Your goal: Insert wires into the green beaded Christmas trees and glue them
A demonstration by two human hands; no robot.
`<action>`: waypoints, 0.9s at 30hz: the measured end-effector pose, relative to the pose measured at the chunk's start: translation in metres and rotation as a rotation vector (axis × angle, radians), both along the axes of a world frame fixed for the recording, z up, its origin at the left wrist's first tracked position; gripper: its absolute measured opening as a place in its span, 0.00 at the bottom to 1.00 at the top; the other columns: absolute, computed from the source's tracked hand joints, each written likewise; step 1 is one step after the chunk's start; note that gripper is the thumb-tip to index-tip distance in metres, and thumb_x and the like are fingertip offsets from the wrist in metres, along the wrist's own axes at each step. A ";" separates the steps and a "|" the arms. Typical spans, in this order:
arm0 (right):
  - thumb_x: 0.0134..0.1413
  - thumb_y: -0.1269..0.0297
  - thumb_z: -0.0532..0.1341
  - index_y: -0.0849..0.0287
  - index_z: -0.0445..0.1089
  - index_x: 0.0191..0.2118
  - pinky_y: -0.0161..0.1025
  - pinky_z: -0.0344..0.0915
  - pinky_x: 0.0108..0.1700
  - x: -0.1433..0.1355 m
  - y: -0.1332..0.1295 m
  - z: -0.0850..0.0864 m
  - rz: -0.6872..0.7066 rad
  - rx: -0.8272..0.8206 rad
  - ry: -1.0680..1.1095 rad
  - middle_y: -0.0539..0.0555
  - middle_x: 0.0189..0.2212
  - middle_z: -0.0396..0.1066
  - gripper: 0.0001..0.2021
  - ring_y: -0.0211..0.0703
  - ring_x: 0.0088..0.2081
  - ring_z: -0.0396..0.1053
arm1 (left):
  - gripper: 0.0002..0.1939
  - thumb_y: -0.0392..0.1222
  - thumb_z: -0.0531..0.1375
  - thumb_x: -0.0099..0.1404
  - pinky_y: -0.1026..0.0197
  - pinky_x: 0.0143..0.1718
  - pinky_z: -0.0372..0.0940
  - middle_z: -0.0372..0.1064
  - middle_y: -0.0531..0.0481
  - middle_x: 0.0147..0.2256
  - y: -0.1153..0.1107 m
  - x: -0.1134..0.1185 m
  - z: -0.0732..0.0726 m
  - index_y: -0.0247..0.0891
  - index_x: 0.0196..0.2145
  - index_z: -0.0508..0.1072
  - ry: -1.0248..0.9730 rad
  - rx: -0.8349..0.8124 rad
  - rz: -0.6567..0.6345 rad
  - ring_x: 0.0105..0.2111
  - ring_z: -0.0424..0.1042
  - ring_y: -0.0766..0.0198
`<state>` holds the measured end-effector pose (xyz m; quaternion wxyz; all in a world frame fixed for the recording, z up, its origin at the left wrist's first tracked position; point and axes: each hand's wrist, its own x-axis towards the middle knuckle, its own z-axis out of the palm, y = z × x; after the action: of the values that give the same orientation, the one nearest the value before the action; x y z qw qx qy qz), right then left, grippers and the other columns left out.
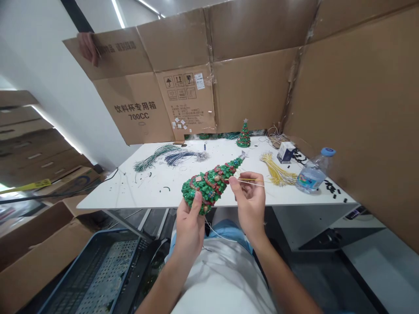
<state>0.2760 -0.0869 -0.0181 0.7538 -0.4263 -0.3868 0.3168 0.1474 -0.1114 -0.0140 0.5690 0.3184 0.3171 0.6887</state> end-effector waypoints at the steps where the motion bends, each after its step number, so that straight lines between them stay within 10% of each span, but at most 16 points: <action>1: 0.58 0.50 0.77 0.53 0.70 0.44 0.35 0.60 0.27 0.003 0.000 0.001 0.021 0.021 0.016 0.43 0.28 0.70 0.20 0.36 0.24 0.63 | 0.33 0.60 0.78 0.62 0.48 0.67 0.70 0.81 0.40 0.59 0.001 -0.001 -0.001 0.39 0.57 0.81 0.009 0.005 0.013 0.64 0.76 0.44; 7: 0.63 0.57 0.75 0.55 0.75 0.38 0.35 0.63 0.26 0.013 -0.001 0.005 0.188 0.087 0.030 0.48 0.30 0.78 0.11 0.36 0.24 0.67 | 0.33 0.60 0.77 0.63 0.50 0.65 0.71 0.81 0.41 0.58 0.004 -0.003 -0.005 0.41 0.58 0.81 0.037 0.011 0.017 0.62 0.78 0.46; 16: 0.65 0.62 0.73 0.55 0.80 0.37 0.36 0.71 0.31 0.018 -0.013 0.011 -0.109 0.201 -0.366 0.49 0.31 0.78 0.06 0.37 0.28 0.73 | 0.32 0.58 0.76 0.65 0.46 0.68 0.70 0.81 0.41 0.59 0.003 -0.002 -0.007 0.42 0.61 0.79 0.010 0.078 -0.022 0.63 0.77 0.45; 27: 0.65 0.62 0.73 0.53 0.81 0.39 0.37 0.73 0.30 0.025 -0.015 0.014 -0.034 0.167 -0.380 0.49 0.31 0.79 0.03 0.37 0.27 0.74 | 0.33 0.60 0.77 0.62 0.45 0.66 0.72 0.82 0.39 0.58 0.003 -0.002 -0.005 0.41 0.58 0.81 -0.016 0.066 -0.027 0.62 0.79 0.43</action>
<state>0.3009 -0.1022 -0.0039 0.7052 -0.4211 -0.5396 0.1847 0.1452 -0.1087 -0.0194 0.5698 0.3355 0.2852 0.6938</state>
